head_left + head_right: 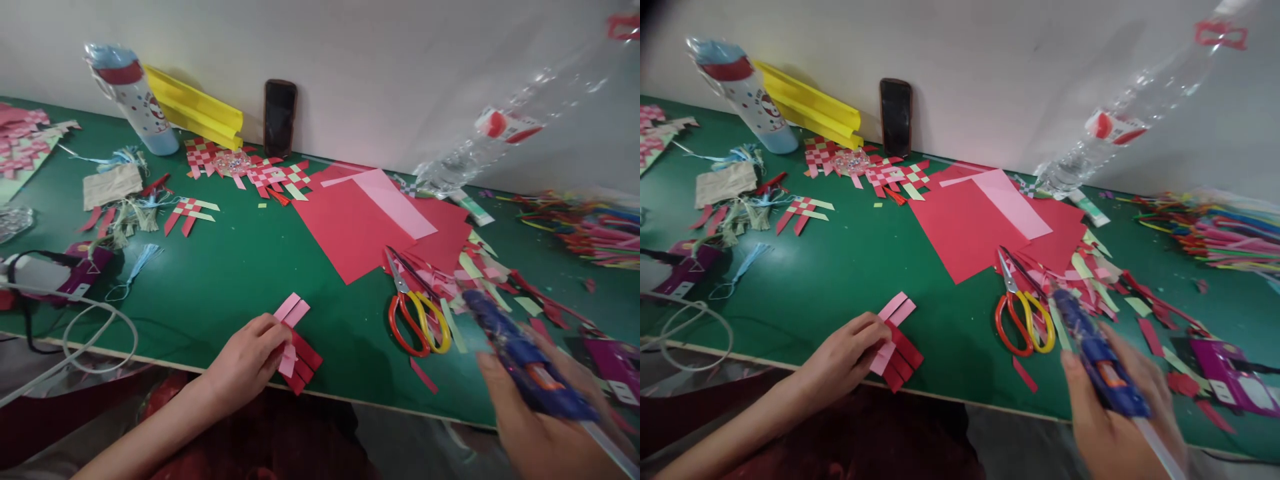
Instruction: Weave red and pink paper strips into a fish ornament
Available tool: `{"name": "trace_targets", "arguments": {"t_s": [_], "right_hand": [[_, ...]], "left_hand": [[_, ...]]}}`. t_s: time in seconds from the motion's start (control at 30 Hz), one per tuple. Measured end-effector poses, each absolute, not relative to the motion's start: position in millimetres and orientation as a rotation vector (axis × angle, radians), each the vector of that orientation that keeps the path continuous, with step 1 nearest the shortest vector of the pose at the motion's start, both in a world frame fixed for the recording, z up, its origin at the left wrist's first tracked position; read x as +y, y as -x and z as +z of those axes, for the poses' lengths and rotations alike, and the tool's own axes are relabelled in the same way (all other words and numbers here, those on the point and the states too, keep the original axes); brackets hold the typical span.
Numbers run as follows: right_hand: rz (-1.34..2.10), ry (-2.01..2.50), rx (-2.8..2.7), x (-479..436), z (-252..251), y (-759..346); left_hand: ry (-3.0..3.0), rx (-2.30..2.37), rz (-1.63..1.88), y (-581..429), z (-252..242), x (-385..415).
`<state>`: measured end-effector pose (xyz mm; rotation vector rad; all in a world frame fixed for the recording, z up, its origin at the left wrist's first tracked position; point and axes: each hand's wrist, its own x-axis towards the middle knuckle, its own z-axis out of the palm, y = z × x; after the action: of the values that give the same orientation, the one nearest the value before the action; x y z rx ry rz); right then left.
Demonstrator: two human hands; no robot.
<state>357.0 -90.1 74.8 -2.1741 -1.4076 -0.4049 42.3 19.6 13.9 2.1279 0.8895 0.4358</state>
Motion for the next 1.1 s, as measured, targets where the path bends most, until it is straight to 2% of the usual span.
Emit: {"name": "trace_targets", "arguments": {"t_s": [0.17, 0.33, 0.47, 1.1], "right_hand": [[0.225, 1.966, -1.67, -91.4, 63.9, -330.1], [0.618, 1.799, -1.804, -79.0, 56.8, -297.0], [0.804, 1.805, -1.759, -70.5, 55.7, -280.8], [0.504, 1.885, -1.902, -66.0, 40.6, -270.3]], "left_hand": [[-2.11, 0.879, 0.422, -42.1, 15.8, 20.2], [-2.095, 0.88, 0.411, -40.6, 15.0, 20.1], [-2.101, 0.871, 0.423, -40.1, 13.4, 20.1], [-2.114, 0.878, 0.374, -39.9, 17.1, 23.2]]}}
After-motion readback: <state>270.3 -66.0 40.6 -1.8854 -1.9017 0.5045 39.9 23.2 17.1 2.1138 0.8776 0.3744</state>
